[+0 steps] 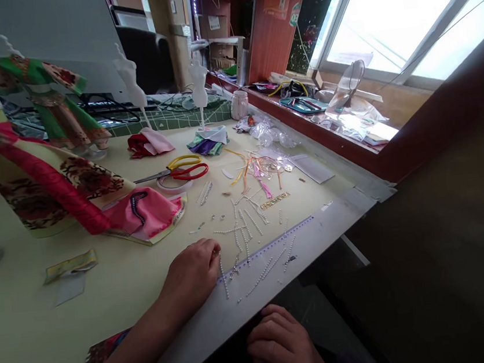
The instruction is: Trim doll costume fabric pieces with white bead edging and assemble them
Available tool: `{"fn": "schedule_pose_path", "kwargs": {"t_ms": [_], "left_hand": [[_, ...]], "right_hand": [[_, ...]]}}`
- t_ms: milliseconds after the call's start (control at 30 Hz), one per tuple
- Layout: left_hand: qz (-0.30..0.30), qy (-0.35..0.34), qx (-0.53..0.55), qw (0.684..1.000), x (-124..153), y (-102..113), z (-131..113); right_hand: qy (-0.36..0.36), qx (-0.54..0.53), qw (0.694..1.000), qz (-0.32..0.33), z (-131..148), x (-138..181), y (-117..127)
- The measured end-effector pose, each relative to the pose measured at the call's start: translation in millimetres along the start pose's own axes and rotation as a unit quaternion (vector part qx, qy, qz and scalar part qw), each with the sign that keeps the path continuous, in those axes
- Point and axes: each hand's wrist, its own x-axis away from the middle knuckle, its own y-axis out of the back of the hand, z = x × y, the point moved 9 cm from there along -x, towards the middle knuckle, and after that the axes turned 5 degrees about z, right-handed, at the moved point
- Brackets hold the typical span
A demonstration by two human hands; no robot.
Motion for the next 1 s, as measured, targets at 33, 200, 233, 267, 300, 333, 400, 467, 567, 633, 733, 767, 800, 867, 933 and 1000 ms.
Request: {"fn": "schedule_pose_path", "kwargs": {"t_ms": [33, 200, 233, 267, 300, 333, 400, 467, 567, 633, 733, 767, 800, 867, 933, 1000], "left_hand": [[-0.001, 0.001, -0.006, 1.0, -0.2, -0.1, -0.7], [-0.001, 0.006, -0.041, 0.999, -0.1, -0.6, -4.4], [-0.002, 0.007, -0.049, 0.999, 0.2, -0.7, -5.4], [-0.003, 0.009, -0.057, 0.998, 0.5, -0.8, -6.3], [-0.003, 0.011, -0.063, 0.998, 1.0, -0.7, -7.3], [-0.003, 0.013, -0.069, 0.998, 1.5, -0.6, -8.0], [-0.002, 0.014, -0.076, 0.997, 2.4, -0.1, -9.6], [0.0, 0.011, -0.079, 0.997, 3.0, 0.8, -10.9], [0.002, 0.007, -0.078, 0.997, 2.7, 2.2, -11.3], [0.0, 0.009, -0.075, 0.997, 2.0, 3.2, -10.4], [-0.007, 0.018, -0.071, 0.997, 1.5, 4.4, -8.1], [-0.009, 0.021, -0.071, 0.997, 1.6, 4.6, -7.6], [-0.011, 0.025, -0.072, 0.997, 2.0, 4.7, -7.2], [-0.013, 0.029, -0.074, 0.997, 3.1, 4.5, -7.5], [-0.016, 0.032, -0.077, 0.996, 4.2, 4.2, -8.4], [-0.018, 0.035, -0.078, 0.996, 4.6, 4.0, -9.0]], "right_hand": [[0.0, 0.0, 1.0, -0.001, -0.3, -0.5, 1.3], [-0.003, 0.007, 1.0, -0.004, -0.8, -2.3, 4.1], [-0.002, 0.01, 1.0, -0.005, -0.5, -2.6, 4.8], [-0.001, 0.012, 1.0, -0.007, -0.1, -3.0, 5.9], [-0.001, 0.013, 1.0, -0.008, 0.3, -3.4, 7.2], [-0.001, 0.015, 1.0, -0.009, 0.6, -3.8, 8.4], [-0.002, 0.016, 1.0, -0.012, 0.8, -4.7, 11.5], [-0.005, 0.014, 1.0, -0.017, 0.7, -5.3, 13.5], [-0.005, 0.015, 1.0, -0.023, 0.6, -5.6, 13.3], [-0.003, 0.018, 1.0, -0.024, 0.4, -5.5, 12.0], [-0.001, 0.019, 1.0, -0.021, 0.2, -5.0, 10.4], [0.0, 0.019, 1.0, -0.021, 0.1, -4.8, 10.3], [0.001, 0.019, 1.0, -0.021, 0.0, -4.8, 10.3], [0.003, 0.021, 1.0, -0.021, 0.0, -4.8, 10.4], [0.006, 0.023, 1.0, -0.02, 0.0, -5.2, 10.1], [0.008, 0.027, 0.999, -0.019, -0.1, -5.5, 9.8]]}}
